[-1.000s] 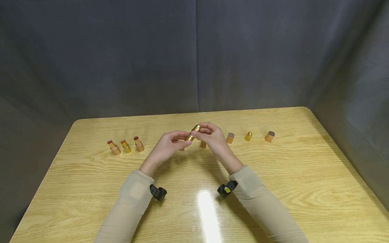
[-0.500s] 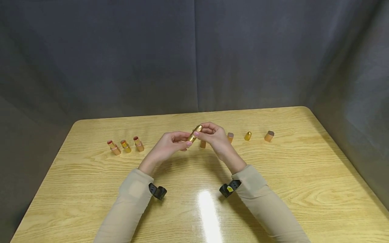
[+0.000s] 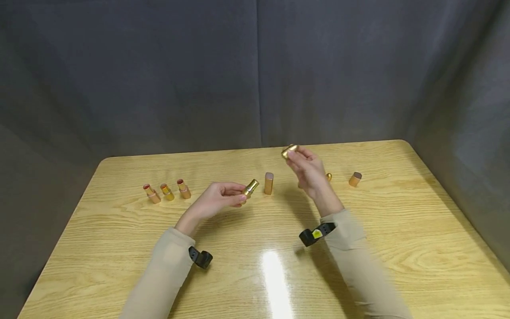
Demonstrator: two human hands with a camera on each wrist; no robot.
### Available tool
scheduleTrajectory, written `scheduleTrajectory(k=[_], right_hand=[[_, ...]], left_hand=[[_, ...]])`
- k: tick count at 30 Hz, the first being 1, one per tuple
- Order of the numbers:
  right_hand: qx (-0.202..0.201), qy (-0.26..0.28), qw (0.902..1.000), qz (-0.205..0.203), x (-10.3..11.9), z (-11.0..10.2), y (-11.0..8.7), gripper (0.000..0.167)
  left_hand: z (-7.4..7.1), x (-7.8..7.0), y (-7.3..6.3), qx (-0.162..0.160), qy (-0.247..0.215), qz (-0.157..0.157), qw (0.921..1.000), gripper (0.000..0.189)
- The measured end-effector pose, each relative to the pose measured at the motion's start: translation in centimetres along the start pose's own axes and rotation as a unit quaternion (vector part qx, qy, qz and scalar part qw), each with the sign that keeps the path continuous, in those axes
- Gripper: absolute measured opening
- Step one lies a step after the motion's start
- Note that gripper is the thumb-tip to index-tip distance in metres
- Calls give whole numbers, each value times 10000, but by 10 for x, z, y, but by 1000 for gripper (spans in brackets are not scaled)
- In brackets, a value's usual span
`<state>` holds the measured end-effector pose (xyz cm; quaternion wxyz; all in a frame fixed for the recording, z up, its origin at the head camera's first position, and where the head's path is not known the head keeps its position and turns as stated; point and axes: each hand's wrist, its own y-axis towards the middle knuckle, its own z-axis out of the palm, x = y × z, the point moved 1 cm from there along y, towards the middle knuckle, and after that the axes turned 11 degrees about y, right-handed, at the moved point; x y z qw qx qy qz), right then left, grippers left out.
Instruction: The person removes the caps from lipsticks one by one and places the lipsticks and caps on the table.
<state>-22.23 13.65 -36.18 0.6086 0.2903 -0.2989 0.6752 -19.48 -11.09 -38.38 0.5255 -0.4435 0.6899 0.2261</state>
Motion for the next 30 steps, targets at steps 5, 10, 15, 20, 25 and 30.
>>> scheduleTrajectory(k=[5,10,15,20,25,30], right_hand=[[-86,141,9999,12,18,-23,4,24],[84,-300,9995,84,16,-26,1,29],[161,-522,9985,64,16,-26,1,30],[293,-732,9969,27,21,-27,1,32],[343,-848,9958,-65,30,-30,1,30],[293,-729,9966,-256,43,-40,-1,27]], left_hand=[[-7,15,-5,-487,-477,-234,9974,43],[-8,14,-3,-656,-435,-168,9968,46],[-8,12,-2,-756,-350,-191,9963,48],[-16,9,-5,-898,-266,-71,9956,55],[-27,3,-11,-1069,-76,-30,9942,54],[-38,0,-18,-1287,-22,-68,9917,52]])
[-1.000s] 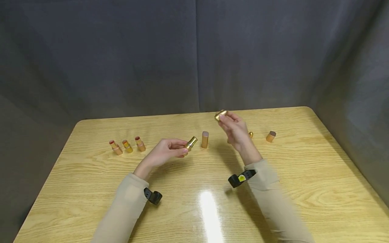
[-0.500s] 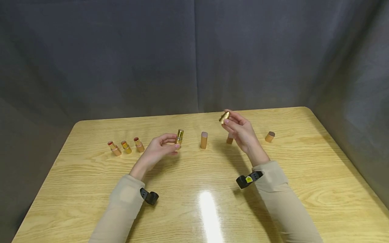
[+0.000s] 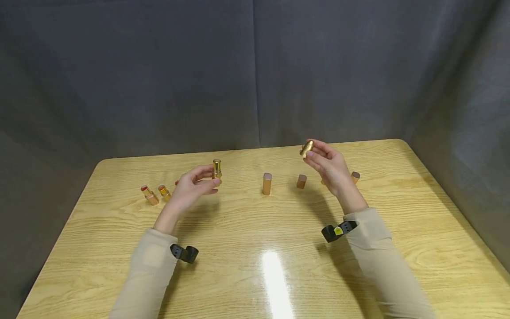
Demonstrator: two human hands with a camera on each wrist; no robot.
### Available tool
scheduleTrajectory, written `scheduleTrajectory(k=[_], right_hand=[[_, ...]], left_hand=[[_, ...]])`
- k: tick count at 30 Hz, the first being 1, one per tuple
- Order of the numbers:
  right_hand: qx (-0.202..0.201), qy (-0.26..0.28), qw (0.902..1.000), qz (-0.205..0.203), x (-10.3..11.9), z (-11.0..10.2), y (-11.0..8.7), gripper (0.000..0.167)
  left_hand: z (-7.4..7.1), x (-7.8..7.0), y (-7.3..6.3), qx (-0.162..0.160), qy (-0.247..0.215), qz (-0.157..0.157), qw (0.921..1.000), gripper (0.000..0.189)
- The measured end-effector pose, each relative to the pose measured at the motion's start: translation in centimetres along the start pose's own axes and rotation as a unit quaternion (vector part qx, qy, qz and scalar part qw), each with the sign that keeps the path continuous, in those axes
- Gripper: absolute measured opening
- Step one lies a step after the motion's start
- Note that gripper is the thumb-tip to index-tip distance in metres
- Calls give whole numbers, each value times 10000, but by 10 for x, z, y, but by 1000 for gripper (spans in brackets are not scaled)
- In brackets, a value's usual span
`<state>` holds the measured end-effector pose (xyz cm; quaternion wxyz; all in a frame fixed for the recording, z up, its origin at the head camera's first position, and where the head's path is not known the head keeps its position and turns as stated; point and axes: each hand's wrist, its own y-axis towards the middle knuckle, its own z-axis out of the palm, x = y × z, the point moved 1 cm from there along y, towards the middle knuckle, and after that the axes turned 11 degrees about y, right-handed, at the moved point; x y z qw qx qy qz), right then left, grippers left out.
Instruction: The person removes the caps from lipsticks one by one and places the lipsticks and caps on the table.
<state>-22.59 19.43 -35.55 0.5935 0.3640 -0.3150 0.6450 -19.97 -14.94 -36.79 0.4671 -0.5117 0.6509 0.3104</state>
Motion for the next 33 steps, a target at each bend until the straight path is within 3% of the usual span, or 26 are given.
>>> scheduleTrajectory(k=[14,23,28,33], right_hand=[[-461,215,9964,-684,24,-44,-5,25],[-727,333,9948,-629,34,-69,-11,24],[-849,260,9939,-650,35,-81,-15,24],[-1101,288,9905,-773,37,-90,-18,26]], left_hand=[[-43,10,-23,-652,-101,18,9978,47],[-64,24,-34,-1170,-198,143,9928,39],[-72,27,-40,-1435,-151,3,9895,37],[-79,29,-46,-1652,-525,95,9848,34]])
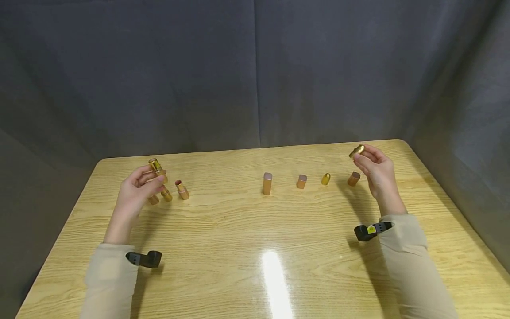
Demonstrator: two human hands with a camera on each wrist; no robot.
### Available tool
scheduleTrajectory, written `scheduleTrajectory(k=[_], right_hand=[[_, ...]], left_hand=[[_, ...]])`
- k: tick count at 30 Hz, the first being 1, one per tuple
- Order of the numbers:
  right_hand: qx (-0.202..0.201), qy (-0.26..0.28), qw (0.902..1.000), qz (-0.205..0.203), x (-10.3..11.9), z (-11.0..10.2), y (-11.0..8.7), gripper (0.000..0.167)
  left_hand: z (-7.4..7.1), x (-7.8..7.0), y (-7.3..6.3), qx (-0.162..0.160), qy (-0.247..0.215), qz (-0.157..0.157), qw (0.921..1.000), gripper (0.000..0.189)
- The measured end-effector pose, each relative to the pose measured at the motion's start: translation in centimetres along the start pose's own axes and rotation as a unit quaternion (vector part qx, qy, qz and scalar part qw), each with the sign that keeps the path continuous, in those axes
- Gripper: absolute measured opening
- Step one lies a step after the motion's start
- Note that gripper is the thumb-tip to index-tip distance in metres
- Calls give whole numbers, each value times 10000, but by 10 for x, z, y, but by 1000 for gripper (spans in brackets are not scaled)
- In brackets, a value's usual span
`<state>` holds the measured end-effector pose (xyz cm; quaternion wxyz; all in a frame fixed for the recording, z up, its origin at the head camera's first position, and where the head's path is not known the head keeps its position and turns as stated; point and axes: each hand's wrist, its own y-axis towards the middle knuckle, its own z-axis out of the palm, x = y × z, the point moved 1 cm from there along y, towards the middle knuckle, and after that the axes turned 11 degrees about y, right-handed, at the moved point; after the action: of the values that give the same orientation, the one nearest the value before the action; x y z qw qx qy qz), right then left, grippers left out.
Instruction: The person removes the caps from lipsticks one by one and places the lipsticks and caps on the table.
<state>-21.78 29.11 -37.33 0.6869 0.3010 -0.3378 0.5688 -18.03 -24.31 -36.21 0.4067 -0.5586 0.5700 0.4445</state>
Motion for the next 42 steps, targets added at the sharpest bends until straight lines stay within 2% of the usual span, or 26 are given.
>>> scheduleTrajectory(k=[4,8,13,17,21,24,26,28,30,31,32,34,37,38,40,41,42], right_hand=[[-163,121,9998,-87,3,-7,1,26],[-286,6,9996,-73,6,-14,1,27],[-526,-818,9952,-52,10,-24,0,27],[-779,-1737,9817,-53,13,-32,0,25],[-933,-2069,9739,-23,14,-41,0,24],[-923,-1830,9788,46,15,-48,0,25],[-863,-1515,9846,99,15,-53,0,25],[-785,-1039,9913,178,15,-56,0,25],[-716,-591,9953,288,16,-60,1,26],[-702,-423,9960,365,16,-61,1,26],[-699,-283,9962,440,16,-63,1,26],[-691,-204,9956,597,16,-66,1,25],[-711,-241,9938,816,15,-70,1,24],[-711,-275,9933,871,15,-72,0,24],[-718,-303,9923,968,15,-74,0,23],[-715,-320,9918,1011,14,-76,0,23],[-705,-332,9913,1062,14,-76,0,23]], left_hand=[[-8,1,-3,-163,-301,99,9994,29],[-18,4,-7,-296,-532,101,9981,25],[-33,12,-11,-506,-661,109,9965,24],[-49,31,-10,-826,-577,-51,9949,28],[-66,59,-6,-1128,-496,-234,9921,33],[-71,63,-9,-1197,-501,-328,9910,31],[-70,57,-14,-1220,-665,-372,9896,27],[-68,47,-20,-1152,-662,-429,9902,24],[-68,44,-22,-1102,-661,-553,9902,24],[-69,46,-21,-1063,-593,-632,9906,24],[-72,55,-18,-1027,-518,-644,9913,25],[-80,80,-9,-981,-369,-726,9918,31],[-81,89,-8,-904,-184,-843,9922,30],[-80,89,-8,-889,-158,-874,9921,30],[-74,74,-13,-787,36,-1028,9916,28],[-71,66,-16,-714,256,-1098,9911,26],[-71,67,-15,-648,477,-1159,9900,26]])
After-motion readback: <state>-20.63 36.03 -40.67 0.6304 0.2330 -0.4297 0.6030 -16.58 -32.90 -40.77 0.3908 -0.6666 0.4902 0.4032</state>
